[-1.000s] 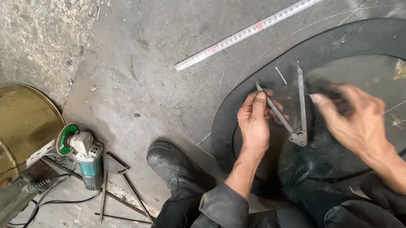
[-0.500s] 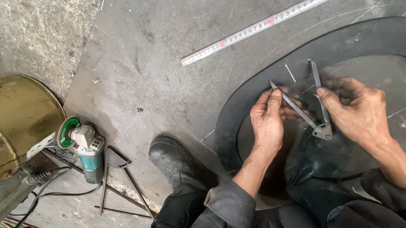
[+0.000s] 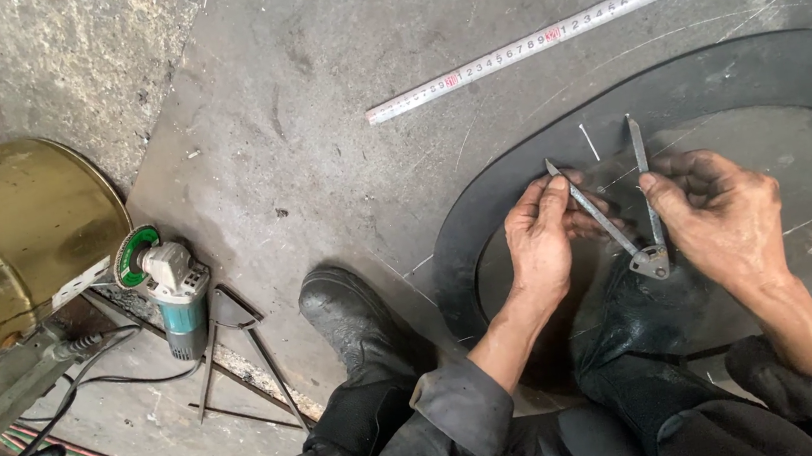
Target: Marking measurements on a curved metal piece using a compass and a marking pen.
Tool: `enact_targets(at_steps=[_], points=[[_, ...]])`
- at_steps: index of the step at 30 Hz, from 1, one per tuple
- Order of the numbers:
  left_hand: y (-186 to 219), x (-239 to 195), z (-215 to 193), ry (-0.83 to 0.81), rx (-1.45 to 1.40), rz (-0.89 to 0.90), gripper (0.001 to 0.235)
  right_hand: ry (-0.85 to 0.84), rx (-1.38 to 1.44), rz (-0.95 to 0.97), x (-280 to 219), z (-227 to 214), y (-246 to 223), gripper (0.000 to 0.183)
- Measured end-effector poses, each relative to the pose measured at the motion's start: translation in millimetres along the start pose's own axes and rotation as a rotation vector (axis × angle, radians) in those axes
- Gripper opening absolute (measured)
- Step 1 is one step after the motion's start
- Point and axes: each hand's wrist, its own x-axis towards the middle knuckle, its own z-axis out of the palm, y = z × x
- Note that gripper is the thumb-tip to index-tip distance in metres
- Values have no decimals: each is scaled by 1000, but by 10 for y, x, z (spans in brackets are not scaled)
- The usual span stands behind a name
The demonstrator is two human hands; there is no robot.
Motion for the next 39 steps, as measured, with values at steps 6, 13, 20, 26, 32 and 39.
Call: enact_targets(at_steps=[6, 13, 20, 26, 32, 39], points=[[-7, 2, 5, -14, -12, 10, 29, -2, -24, 35, 11, -11, -26, 30], [18, -21, 21, 12, 36, -2, 30, -45, 17, 163, 39, -52, -203, 28], [70, -12, 44, 28, 8, -13, 28, -45, 44, 253, 68, -37, -333, 28], [88, -5, 58, 35, -11, -24, 27, -42, 134, 301, 87, -34, -379, 26], [173, -9, 122, 67, 5, -55, 26, -57, 83, 333, 123, -74, -482, 24], [176, -30, 113, 55, -15, -65, 27, -65, 82, 317, 152, -91, -464, 23]])
